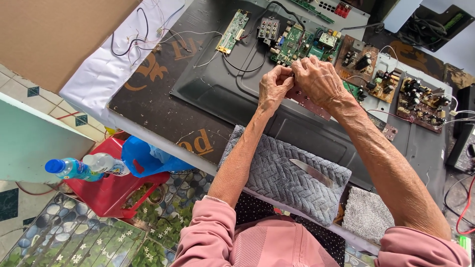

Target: Connecting a button interface board to the main logic board of a television using ribbon cables.

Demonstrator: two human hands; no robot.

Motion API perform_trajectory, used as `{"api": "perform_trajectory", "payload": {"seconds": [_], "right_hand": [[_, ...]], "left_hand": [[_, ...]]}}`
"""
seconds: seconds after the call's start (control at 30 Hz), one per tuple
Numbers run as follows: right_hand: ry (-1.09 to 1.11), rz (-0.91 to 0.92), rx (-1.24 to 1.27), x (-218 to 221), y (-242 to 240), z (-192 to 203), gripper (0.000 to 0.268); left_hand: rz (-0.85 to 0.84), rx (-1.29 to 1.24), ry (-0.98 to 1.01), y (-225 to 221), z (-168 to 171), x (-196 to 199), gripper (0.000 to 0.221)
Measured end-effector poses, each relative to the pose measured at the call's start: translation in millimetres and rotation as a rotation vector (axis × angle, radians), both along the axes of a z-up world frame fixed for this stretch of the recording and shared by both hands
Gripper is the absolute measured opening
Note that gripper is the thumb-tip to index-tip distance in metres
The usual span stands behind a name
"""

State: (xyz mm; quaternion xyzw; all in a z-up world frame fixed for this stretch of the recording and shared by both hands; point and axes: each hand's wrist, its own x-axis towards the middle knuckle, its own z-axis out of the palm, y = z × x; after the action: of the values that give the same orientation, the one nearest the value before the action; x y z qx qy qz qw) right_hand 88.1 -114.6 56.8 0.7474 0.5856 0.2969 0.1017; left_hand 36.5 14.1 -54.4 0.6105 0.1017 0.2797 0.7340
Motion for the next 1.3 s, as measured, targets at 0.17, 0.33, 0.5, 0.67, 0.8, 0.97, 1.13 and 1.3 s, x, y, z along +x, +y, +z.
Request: {"api": "perform_trajectory", "payload": {"seconds": [0.17,0.33,0.5,0.67,0.8,0.97,1.13,1.3], "right_hand": [[-0.005,0.045,0.084,11,-4,-16,0.011],[0.043,-0.036,0.089,16,-4,-25,0.008],[0.086,0.023,0.175,23,-7,-33,0.013],[0.156,0.019,0.237,10,-5,-22,0.007],[0.264,0.004,0.323,29,3,-15,0.014],[0.294,-0.012,0.357,7,1,-6,0.008],[0.389,-0.044,0.499,-4,-24,6,0.011],[0.635,-0.121,0.563,-56,-77,15,0.008]], "left_hand": [[0.005,0.009,0.001,-1,-8,6,0.016],[0.019,0.024,0.018,2,-10,9,0.017],[0.017,0.022,0.020,1,-11,10,0.018],[0.013,0.015,0.030,-1,-5,5,0.018],[-0.013,0.063,0.066,-11,28,-21,0.021],[0.084,0.038,0.058,-7,26,-19,0.017],[0.100,0.135,0.048,-9,20,-16,0.018],[0.047,0.100,-0.014,-7,21,-21,0.012]]}}
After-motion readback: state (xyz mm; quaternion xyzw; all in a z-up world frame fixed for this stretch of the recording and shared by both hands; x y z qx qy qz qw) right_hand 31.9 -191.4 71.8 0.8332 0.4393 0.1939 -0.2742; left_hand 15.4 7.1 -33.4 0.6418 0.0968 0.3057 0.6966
